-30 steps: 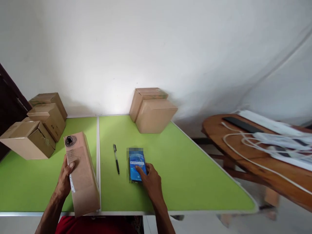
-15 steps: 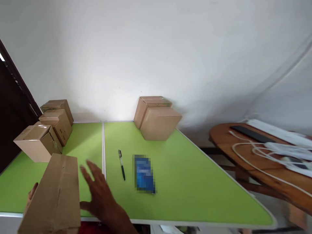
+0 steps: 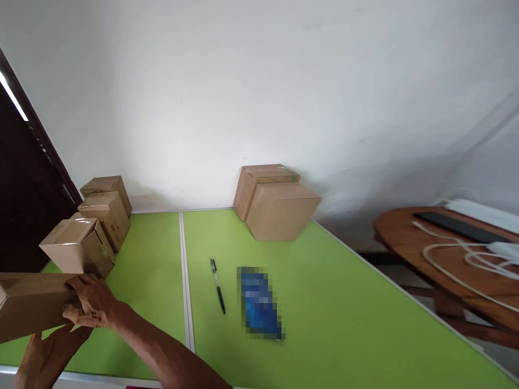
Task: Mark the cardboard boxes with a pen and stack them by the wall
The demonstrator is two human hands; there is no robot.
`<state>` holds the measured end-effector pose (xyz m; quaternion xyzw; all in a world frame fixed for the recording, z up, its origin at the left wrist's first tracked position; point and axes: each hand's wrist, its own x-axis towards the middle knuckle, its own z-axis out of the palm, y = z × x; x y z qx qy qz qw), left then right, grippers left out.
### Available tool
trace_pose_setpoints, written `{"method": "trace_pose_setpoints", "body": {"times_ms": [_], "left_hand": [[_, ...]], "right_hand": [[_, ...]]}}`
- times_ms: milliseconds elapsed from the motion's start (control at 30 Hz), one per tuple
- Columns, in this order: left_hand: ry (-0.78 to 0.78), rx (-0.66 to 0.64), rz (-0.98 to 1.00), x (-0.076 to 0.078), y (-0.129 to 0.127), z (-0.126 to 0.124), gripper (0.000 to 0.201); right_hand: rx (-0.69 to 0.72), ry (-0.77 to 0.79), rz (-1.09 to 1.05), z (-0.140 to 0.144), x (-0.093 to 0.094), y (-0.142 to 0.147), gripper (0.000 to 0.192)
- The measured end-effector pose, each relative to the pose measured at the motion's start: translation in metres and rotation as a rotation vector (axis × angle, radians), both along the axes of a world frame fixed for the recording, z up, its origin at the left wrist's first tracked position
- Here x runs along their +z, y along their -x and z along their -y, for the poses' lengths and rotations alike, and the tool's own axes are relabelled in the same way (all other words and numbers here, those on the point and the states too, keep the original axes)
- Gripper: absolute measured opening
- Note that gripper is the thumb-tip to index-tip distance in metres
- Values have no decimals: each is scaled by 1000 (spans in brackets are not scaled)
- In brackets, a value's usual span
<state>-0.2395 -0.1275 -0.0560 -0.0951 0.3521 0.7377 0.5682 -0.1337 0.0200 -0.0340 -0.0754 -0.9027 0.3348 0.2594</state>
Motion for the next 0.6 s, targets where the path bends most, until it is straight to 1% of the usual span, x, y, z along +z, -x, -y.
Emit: {"method": "trace_pose_setpoints", "body": {"times_ms": [67, 100, 167, 233, 300, 367, 433, 500, 600], "left_hand": [[96, 41, 18, -3, -1, -8, 116], [121, 41, 18, -3, -3, -12, 116], [125, 17, -6, 1, -10, -19, 108], [148, -5, -69, 8, -17, -27, 96], [223, -8, -151, 16, -23, -35, 87], [295, -10, -208, 20, -25, -39, 82], [334, -9, -241, 21, -24, -39, 79], [346, -50, -281, 17, -21, -30, 77], [361, -126, -371, 7, -12, -8, 75]], "right_hand": [[2, 85, 16, -11, 2, 4, 61], [-20, 124, 28, -15, 3, 5, 55], [-96, 181, 53, -23, 3, 7, 42], [-186, 196, 79, -26, 1, 9, 36], [-247, 191, 110, -27, -2, 10, 35], [-288, 179, 128, -25, -6, 8, 37], [-314, 169, 133, -23, -9, 2, 36], [-332, 170, 131, -23, -11, -9, 35], [-329, 191, 115, -31, -14, -40, 28]]}}
